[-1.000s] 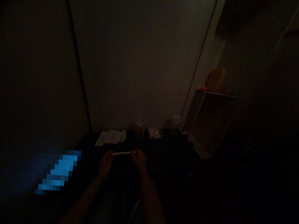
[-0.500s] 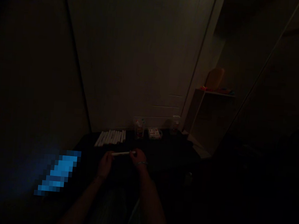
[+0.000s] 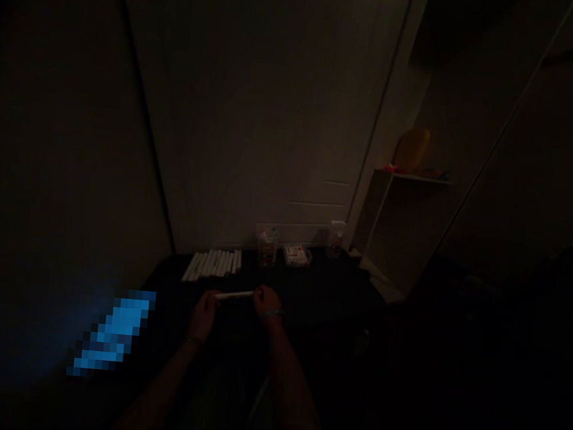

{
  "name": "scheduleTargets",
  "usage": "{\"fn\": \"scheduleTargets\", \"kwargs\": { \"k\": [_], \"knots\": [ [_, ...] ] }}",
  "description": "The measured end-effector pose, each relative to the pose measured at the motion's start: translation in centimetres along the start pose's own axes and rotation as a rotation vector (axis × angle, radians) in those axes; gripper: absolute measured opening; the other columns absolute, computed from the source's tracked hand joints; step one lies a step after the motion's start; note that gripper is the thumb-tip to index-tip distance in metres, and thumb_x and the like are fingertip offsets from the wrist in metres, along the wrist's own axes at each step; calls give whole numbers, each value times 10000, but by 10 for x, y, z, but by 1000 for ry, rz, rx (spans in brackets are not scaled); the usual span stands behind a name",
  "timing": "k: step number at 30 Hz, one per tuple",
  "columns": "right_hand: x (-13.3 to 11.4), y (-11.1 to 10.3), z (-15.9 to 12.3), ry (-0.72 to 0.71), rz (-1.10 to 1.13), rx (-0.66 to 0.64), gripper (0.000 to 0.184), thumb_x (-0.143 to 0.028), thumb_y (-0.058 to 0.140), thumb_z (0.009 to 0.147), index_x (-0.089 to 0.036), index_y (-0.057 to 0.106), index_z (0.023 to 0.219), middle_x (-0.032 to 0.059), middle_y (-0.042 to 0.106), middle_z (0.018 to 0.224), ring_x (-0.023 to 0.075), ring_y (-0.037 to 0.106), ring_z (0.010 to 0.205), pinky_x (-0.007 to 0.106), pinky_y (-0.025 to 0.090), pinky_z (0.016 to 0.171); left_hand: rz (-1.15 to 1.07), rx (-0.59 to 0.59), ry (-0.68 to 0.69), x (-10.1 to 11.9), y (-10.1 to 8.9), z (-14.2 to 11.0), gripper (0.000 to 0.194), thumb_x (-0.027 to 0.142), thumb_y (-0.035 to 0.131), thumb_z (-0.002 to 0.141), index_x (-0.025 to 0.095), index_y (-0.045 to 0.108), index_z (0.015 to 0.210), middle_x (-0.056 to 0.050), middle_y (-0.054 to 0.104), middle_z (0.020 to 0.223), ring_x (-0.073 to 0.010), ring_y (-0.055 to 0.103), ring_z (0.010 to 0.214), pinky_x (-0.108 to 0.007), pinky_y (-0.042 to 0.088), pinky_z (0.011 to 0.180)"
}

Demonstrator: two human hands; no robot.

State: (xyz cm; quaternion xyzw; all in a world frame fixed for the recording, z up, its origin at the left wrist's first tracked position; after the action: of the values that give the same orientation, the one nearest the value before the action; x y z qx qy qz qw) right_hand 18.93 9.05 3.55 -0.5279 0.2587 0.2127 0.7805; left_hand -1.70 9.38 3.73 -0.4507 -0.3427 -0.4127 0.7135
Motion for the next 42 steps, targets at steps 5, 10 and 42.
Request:
{"fn": "scheduleTargets", "kwargs": {
  "k": [5,10,42],
  "knots": [
    [-1,-2,-1,-9,-2,7,232,-297,350,854,-216,566,873,10,600,862,109,525,780,191,346,665,0,-11,-2,-3,2,1,354,445,286,802,208,539,870,20,512,643,-127,489,606,-225,376,580],
    [-1,-4,-2,-17,-4,29,277,-359,332,862,-219,568,831,9,600,816,110,527,754,192,342,656,-4,-7,-3,-1,2,0,363,446,287,798,196,545,849,16,519,626,-129,488,597,-229,378,575],
    [2,-2,-2,23,13,10,261,-391,375,836,-240,588,827,-20,615,783,99,537,703,180,337,584,-151,-5,-70,-7,7,0,456,554,536,612,177,548,866,-6,600,705,-146,560,655,-253,430,602]
  ]
}}
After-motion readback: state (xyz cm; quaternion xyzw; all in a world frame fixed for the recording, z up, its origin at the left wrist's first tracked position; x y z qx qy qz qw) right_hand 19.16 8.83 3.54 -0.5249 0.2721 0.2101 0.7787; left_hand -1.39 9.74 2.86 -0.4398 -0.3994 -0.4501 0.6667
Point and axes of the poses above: each hand's wrist, its own z-axis towards the middle knuckle, its own y-axis out of the palm, x = y × z, the point moved 10 cm from there along z, towards the middle knuckle
